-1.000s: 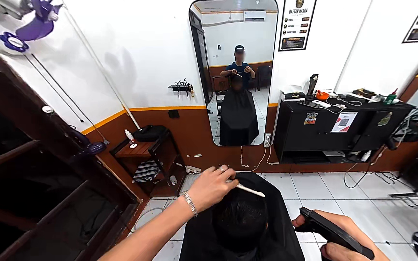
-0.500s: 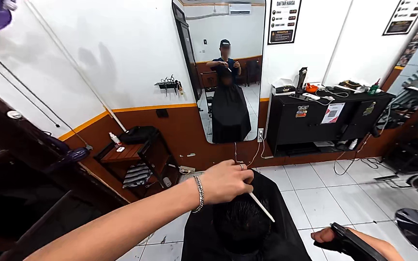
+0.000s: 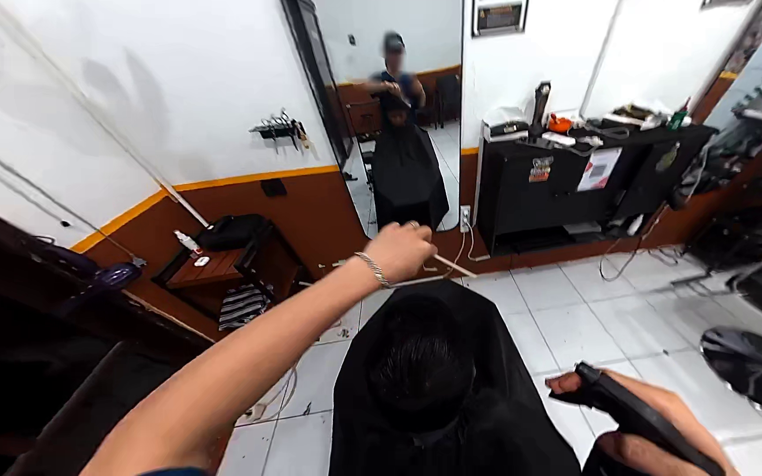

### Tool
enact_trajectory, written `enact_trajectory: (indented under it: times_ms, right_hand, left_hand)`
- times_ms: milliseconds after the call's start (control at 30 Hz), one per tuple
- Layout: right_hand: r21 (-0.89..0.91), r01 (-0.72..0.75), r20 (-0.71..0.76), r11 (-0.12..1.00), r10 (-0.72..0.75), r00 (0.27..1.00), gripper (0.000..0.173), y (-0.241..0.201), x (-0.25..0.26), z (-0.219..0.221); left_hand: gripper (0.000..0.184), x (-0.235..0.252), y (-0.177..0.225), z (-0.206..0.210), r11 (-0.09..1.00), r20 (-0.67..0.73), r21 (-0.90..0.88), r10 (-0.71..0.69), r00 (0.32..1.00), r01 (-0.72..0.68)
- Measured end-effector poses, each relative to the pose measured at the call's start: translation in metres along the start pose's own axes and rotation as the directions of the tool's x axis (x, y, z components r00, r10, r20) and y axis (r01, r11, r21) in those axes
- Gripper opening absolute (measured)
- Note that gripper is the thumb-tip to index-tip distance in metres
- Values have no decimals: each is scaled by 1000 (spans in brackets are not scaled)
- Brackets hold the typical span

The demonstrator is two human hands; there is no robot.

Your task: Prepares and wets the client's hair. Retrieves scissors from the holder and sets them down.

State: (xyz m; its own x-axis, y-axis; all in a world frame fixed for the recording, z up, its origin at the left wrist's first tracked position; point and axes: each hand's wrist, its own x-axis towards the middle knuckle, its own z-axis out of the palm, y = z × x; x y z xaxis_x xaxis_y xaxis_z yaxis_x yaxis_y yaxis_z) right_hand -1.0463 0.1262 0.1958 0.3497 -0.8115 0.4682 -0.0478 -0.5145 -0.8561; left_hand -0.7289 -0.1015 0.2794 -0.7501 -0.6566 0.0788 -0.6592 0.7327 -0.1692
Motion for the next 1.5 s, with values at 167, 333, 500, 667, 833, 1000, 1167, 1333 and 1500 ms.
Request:
enact_trajectory:
  times_ms: [167, 333, 500, 667, 833, 1000, 1167, 1333, 1500]
  right_hand:
    - [69, -3, -106, 998, 10, 994, 35, 3, -14, -4]
    - [129, -43, -79, 991, 54, 995, 33, 17, -11, 4]
    - [144, -104, -47, 984, 112, 993, 32, 30, -7, 5]
    - [199, -105, -33, 974, 114, 993, 30, 46, -10, 7]
    - [263, -86, 53, 961, 75, 996, 26, 56, 0, -3]
    - [166, -215, 136, 962, 194, 972, 18, 63, 27, 10]
    - [89, -302, 140, 949, 288, 947, 11, 53, 40, 18]
    - [-67, -201, 104, 977, 208, 973, 13, 46, 44, 22]
    - [-241, -27, 174, 970, 71, 982, 31, 21, 44, 26]
  left_hand:
    - [27, -50, 46, -22, 902, -159, 15, 428, 890, -432]
    - [27, -52, 54, -15, 886, 4, 138, 446, 895, -442]
    - [18, -31, 38, -12, 924, 134, 337, 141, 981, -178]
    - [30, -49, 39, -46, 980, -1, 170, 103, 995, -102]
    - [34, -63, 63, -45, 934, 114, 139, 315, 942, -329]
    - [28, -39, 47, -28, 918, 154, 312, 207, 966, -246]
    - [24, -50, 17, -36, 894, 39, 378, -277, 960, 242]
    - [34, -128, 23, -56, 961, -271, 50, -247, 930, 270]
    - [26, -173, 78, -5, 995, -361, -50, -103, 927, 92]
